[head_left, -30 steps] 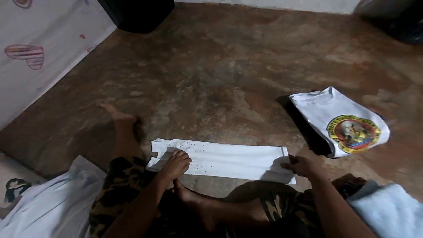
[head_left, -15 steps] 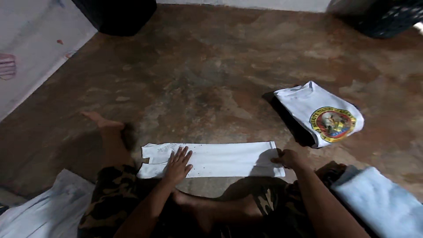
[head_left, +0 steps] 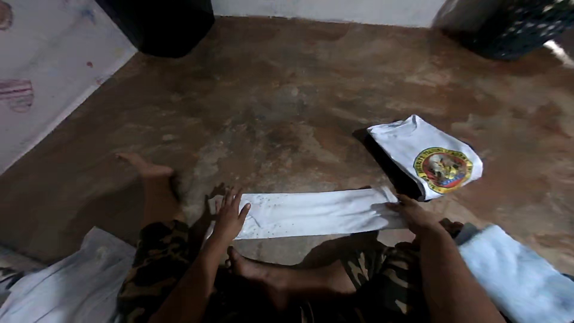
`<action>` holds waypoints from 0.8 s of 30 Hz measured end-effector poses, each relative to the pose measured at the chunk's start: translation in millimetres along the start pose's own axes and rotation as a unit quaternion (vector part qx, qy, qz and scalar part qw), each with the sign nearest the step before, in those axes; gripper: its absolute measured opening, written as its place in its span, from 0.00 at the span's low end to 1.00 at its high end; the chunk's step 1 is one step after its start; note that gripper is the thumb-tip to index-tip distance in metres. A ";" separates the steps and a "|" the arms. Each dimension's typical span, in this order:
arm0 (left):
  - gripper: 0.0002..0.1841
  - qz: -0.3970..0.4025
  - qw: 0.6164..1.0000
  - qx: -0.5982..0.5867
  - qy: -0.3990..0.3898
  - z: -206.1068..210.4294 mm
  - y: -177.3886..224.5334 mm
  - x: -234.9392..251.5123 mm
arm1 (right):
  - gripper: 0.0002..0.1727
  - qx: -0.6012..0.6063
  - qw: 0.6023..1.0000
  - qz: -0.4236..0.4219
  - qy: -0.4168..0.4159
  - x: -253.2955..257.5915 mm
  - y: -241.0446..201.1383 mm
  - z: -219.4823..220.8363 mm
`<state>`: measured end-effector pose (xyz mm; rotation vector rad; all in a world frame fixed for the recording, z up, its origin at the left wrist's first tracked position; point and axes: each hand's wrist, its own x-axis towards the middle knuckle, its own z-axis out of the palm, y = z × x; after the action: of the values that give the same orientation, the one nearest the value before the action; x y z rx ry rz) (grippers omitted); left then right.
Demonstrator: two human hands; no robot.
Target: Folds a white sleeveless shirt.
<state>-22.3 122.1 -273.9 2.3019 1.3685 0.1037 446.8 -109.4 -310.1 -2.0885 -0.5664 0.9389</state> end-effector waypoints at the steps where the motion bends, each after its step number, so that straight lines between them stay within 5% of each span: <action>1: 0.31 -0.014 0.999 -0.033 0.030 -12.3 0.7 -4.1 | 0.25 0.019 1.000 -0.007 0.017 -6.8 -5.0 -7.6; 5: 0.26 -0.023 0.967 -0.218 0.134 -38.8 -4.2 -29.2 | 0.22 0.151 0.984 -0.053 0.075 -37.4 -35.9 -28.1; 9: 0.27 -0.068 0.908 -0.402 0.101 -32.8 -1.0 -33.7 | 0.24 0.225 0.962 -0.155 0.026 -57.9 -78.6 -18.7; 15: 0.37 -0.114 0.781 -0.608 -0.080 23.2 16.0 -8.8 | 0.21 0.166 0.959 -0.221 -0.066 -111.4 -170.2 88.8; 19: 0.46 -0.174 0.707 -0.676 -0.114 42.1 16.4 5.8 | 0.29 0.043 0.936 -0.246 -0.247 -132.9 -180.7 165.4; 21: 0.44 -0.235 0.707 -0.664 -0.061 50.2 9.6 11.1 | 0.31 0.030 0.933 -0.206 -0.293 -133.3 -172.3 180.0; 24: 0.31 -0.226 0.801 -0.553 -0.047 65.1 -9.4 15.2 | 0.24 0.054 0.942 -0.152 -0.295 -120.1 -144.9 181.0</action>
<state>-3.5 116.3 -338.4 0.9728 1.2475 0.4809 219.4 -14.8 -223.3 -1.5413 -1.0805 1.3759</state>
